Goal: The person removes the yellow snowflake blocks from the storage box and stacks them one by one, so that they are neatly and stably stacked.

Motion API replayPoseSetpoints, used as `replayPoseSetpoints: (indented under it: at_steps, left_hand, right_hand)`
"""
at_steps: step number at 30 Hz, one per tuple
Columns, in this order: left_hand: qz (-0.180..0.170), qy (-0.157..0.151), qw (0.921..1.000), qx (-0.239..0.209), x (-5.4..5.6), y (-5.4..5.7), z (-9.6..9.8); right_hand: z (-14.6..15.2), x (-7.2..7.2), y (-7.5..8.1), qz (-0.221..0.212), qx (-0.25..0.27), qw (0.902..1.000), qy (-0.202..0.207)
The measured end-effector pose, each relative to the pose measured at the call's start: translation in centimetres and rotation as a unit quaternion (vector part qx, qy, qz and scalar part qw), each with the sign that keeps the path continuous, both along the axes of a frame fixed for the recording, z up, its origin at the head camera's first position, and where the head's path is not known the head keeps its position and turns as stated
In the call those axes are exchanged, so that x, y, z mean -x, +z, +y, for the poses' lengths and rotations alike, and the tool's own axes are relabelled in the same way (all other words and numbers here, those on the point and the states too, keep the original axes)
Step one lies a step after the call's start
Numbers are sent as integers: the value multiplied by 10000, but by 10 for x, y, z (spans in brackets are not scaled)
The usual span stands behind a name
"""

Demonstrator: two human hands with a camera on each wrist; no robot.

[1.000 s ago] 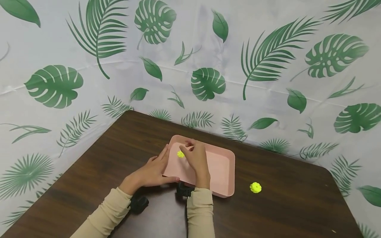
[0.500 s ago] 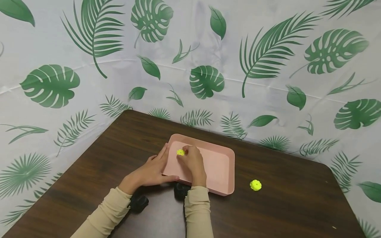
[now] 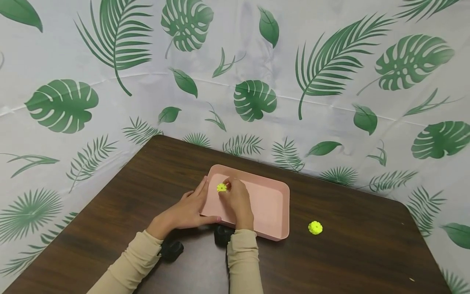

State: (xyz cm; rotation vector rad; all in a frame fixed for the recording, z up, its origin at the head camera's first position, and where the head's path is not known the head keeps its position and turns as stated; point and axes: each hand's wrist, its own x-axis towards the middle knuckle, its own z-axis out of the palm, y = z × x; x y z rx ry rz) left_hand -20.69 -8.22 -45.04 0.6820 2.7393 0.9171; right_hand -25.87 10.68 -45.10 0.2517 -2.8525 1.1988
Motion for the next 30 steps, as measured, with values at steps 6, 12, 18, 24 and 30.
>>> replayPoseSetpoints:
  at_steps: [6,12,18,24,30]
  left_hand:
    - [33,-15,10000,6,1,1,0]
    - [28,-21,10000,38,2,1,1]
    - [18,-12,10000,37,1,3,0]
    - [32,3,10000,-5,0,1,1]
    - [-15,29,10000,37,0,-2,0]
  right_hand:
    - [1,1,1,79,78,9997,210]
    - [2,2,2,-40,85,9995,313]
    - [3,2,2,-242,94,9993,255]
    - [2,0,1,-208,46,9994,267]
    - [7,-6,9,107,152,9995,254]
